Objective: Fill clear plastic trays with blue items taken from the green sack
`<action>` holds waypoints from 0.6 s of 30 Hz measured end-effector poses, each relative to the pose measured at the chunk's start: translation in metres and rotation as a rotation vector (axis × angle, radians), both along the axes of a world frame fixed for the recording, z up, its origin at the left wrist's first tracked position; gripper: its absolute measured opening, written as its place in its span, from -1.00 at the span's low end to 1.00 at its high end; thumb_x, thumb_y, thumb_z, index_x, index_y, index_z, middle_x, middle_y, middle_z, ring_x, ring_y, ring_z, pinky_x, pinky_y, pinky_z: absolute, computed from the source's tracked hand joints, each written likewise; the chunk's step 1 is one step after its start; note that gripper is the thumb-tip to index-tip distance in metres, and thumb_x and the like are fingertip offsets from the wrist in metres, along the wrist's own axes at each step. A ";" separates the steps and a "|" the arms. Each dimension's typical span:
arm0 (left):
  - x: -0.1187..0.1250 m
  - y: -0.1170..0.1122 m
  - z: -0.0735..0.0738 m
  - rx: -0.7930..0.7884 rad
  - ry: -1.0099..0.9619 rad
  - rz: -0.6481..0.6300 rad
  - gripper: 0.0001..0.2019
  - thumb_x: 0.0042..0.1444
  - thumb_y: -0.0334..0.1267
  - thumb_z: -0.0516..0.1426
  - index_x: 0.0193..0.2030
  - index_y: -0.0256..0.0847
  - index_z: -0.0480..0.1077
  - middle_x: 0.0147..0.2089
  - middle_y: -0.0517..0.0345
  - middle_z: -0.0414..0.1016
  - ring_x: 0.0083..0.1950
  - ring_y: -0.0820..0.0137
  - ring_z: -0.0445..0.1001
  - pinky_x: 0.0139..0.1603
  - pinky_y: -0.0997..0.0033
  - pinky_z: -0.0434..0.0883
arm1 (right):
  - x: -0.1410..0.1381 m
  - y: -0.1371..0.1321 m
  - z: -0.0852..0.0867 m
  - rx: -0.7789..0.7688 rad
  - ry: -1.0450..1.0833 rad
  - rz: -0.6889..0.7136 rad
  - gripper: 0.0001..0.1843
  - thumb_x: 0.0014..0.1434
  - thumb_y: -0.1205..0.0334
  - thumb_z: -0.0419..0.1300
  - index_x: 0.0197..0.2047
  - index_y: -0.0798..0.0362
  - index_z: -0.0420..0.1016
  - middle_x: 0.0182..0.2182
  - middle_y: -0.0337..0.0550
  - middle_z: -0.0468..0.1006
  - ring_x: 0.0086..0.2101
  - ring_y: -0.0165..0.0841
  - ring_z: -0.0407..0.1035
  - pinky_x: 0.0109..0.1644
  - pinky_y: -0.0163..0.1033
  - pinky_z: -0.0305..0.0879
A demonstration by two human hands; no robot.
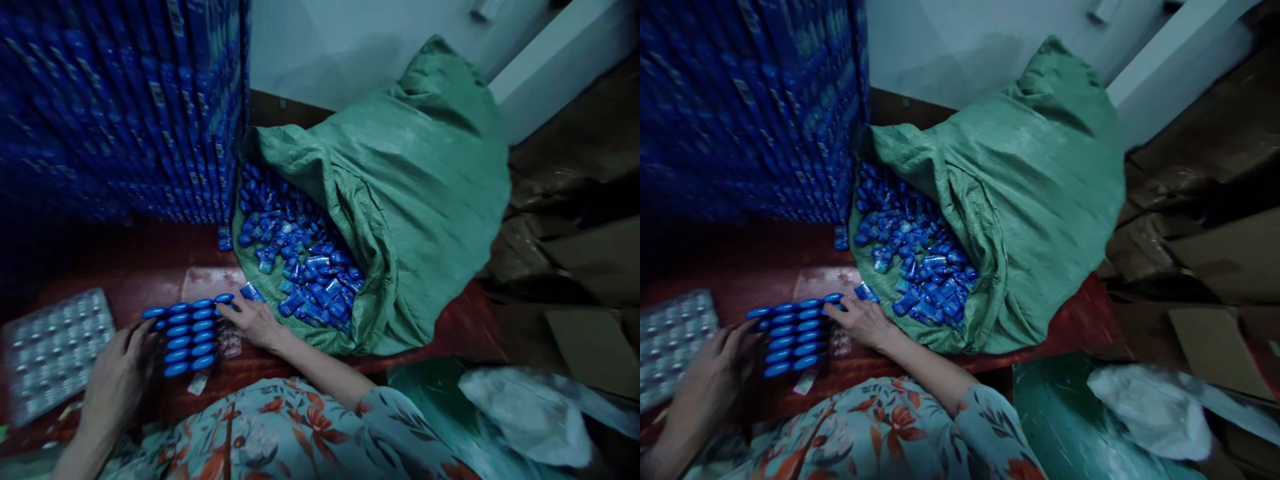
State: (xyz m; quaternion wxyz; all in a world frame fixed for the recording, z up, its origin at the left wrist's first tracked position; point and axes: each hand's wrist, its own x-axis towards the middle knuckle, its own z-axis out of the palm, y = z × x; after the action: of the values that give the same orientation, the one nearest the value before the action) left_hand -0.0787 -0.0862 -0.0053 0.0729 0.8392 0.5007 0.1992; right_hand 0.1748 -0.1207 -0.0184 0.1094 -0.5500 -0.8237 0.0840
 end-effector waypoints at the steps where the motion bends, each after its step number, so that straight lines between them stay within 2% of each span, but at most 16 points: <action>1: 0.002 -0.005 0.006 0.032 0.015 0.055 -0.48 0.19 -0.19 -0.07 0.29 0.16 -0.08 -0.06 0.09 0.36 -0.10 0.15 0.38 -0.10 0.11 0.38 | 0.000 -0.003 -0.002 0.013 0.042 -0.021 -0.58 0.30 0.24 -0.10 0.22 -0.03 0.14 0.02 -0.02 0.35 -0.17 -0.33 0.36 -0.15 -0.25 0.35; 3: 0.007 -0.010 0.015 0.089 -0.019 0.150 -0.44 0.19 -0.20 -0.05 0.32 0.05 -0.12 0.11 -0.02 0.26 0.09 0.09 0.31 0.04 0.03 0.32 | -0.003 -0.006 -0.004 0.045 0.123 -0.103 -0.53 0.31 0.16 -0.09 0.27 0.02 0.10 0.09 0.05 0.29 -0.01 -0.27 0.28 0.01 -0.20 0.28; 5: 0.015 -0.010 0.016 0.104 -0.111 0.184 -0.42 0.20 -0.20 -0.04 0.34 -0.08 -0.15 0.26 -0.11 0.10 0.26 0.07 0.14 0.19 -0.01 0.19 | -0.009 -0.006 -0.004 0.063 0.161 -0.148 -0.43 0.28 0.08 -0.04 0.31 0.07 0.02 0.18 0.11 0.18 0.15 -0.17 0.09 0.15 -0.07 0.14; 7: 0.024 -0.004 0.007 0.048 -0.132 0.173 -0.41 0.22 -0.16 -0.08 0.36 -0.17 -0.20 0.34 -0.16 -0.05 0.35 0.08 -0.04 0.28 -0.04 0.03 | -0.018 -0.002 -0.005 0.059 0.167 -0.122 -0.31 0.24 0.03 0.01 0.33 0.17 -0.07 0.26 0.14 0.05 0.25 -0.10 -0.16 0.24 0.05 -0.02; 10: 0.033 0.008 -0.014 -0.099 -0.044 0.130 -0.46 0.26 -0.12 -0.16 0.35 -0.20 -0.13 0.36 -0.15 -0.05 0.39 0.10 -0.18 0.29 -0.12 -0.08 | -0.029 0.004 -0.003 0.027 0.179 -0.065 -0.24 0.23 0.02 0.01 0.33 0.29 -0.13 0.30 0.15 -0.08 0.29 -0.10 -0.37 0.28 0.10 -0.17; 12: 0.034 0.014 -0.023 -0.155 -0.013 0.125 -0.48 0.27 -0.12 -0.19 0.33 -0.21 -0.07 0.36 -0.14 -0.05 0.39 0.10 -0.19 0.29 -0.16 -0.10 | -0.029 0.005 -0.001 0.014 0.207 -0.036 -0.26 0.24 0.03 0.00 0.33 0.28 -0.11 0.30 0.14 -0.06 0.29 -0.11 -0.34 0.28 0.12 -0.17; 14: 0.033 0.015 -0.020 -0.149 -0.034 0.145 -0.50 0.27 -0.13 -0.19 0.32 -0.20 -0.05 0.37 -0.14 -0.06 0.39 0.10 -0.17 0.28 -0.19 -0.13 | -0.020 0.003 0.002 0.034 0.272 -0.024 -0.34 0.25 0.06 -0.01 0.31 0.23 -0.03 0.27 0.14 0.03 0.27 -0.15 -0.19 0.26 0.09 -0.10; 16: 0.035 0.011 -0.006 -0.078 -0.111 0.169 -0.51 0.26 -0.15 -0.14 0.30 -0.19 0.00 0.35 -0.14 -0.03 0.38 0.10 -0.11 0.28 -0.15 -0.08 | -0.003 0.000 0.005 0.092 0.382 -0.113 -0.48 0.27 0.13 -0.03 0.24 0.19 0.15 0.19 0.12 0.21 0.19 -0.21 0.04 0.21 0.00 0.03; 18: 0.045 0.002 0.011 0.016 -0.216 0.173 -0.57 0.24 -0.20 -0.08 0.24 -0.19 0.11 0.27 -0.15 0.12 0.31 0.15 0.07 0.25 -0.03 0.07 | 0.020 -0.001 0.008 0.153 0.494 -0.307 -0.62 0.28 0.22 -0.07 0.09 0.12 0.35 -0.01 0.04 0.43 0.03 -0.27 0.24 0.11 -0.09 0.17</action>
State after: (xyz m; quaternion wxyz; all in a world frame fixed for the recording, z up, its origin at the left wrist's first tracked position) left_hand -0.0338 -0.0842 0.0058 0.1021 0.7673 0.5586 0.2979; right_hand 0.1950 -0.1212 -0.0104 0.3589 -0.6213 -0.6833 0.1353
